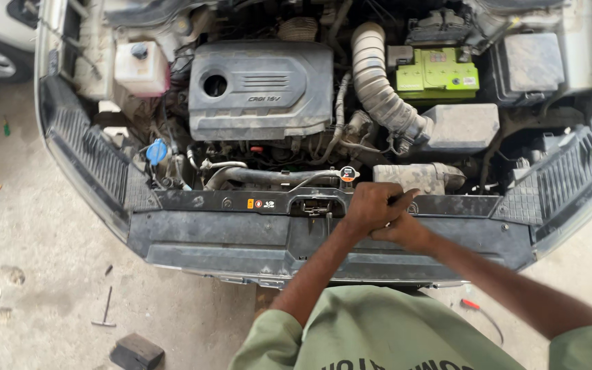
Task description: The person uses a wrench to loosen and tighten bolts along the front panel and radiator support of a car with the hood open, repositioning the wrench on different fasteners. They then move to the side of the engine bay and work on a component near the battery with the wrench.
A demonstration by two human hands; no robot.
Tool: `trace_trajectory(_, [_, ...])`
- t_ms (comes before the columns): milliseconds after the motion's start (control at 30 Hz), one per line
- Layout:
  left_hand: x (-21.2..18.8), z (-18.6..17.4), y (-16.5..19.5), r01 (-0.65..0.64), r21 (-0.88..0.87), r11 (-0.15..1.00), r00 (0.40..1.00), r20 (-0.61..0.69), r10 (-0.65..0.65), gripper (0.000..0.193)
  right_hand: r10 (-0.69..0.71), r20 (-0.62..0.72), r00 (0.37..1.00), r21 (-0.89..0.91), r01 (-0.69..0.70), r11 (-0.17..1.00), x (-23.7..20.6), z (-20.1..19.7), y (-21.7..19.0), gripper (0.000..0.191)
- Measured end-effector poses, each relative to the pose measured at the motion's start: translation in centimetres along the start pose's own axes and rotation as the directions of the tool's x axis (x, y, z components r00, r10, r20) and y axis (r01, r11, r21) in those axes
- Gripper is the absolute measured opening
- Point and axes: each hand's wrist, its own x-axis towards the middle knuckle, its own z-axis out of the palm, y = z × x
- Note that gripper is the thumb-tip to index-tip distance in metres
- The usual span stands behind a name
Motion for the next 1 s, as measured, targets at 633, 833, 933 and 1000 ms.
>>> trace_trajectory(633, [4.1, 5.2, -2.5, -0.298, -0.329, 0.896, 0.424, 0.796, 0.433, 0.076, 0.343, -0.847, 0.405, 0.495, 0.367, 0.788, -1.4, 12.3, -6.5, 0.038])
trace_trajectory(833, [4.8, 5.5, -2.0, -0.265, -0.345, 0.900, 0.348, 0.837, 0.423, 0.075, 0.389, -0.889, 0.242, 0.451, 0.320, 0.833, 0.2, 13.0, -7.7, 0.030])
trace_trajectory(933, [4.6, 5.6, -2.3, 0.311, -0.315, 0.897, 0.579, 0.811, 0.084, 0.055, 0.605, -0.716, 0.348, 0.661, 0.058, 0.748, -1.4, 11.9, -6.9, 0.022])
trace_trajectory(1000, [3.7, 6.4, -2.8, 0.578, -0.364, 0.731, 0.643, 0.754, -0.133, 0.047, 0.518, -0.750, 0.411, 0.600, 0.095, 0.794, -3.9, 11.8, -6.2, 0.029])
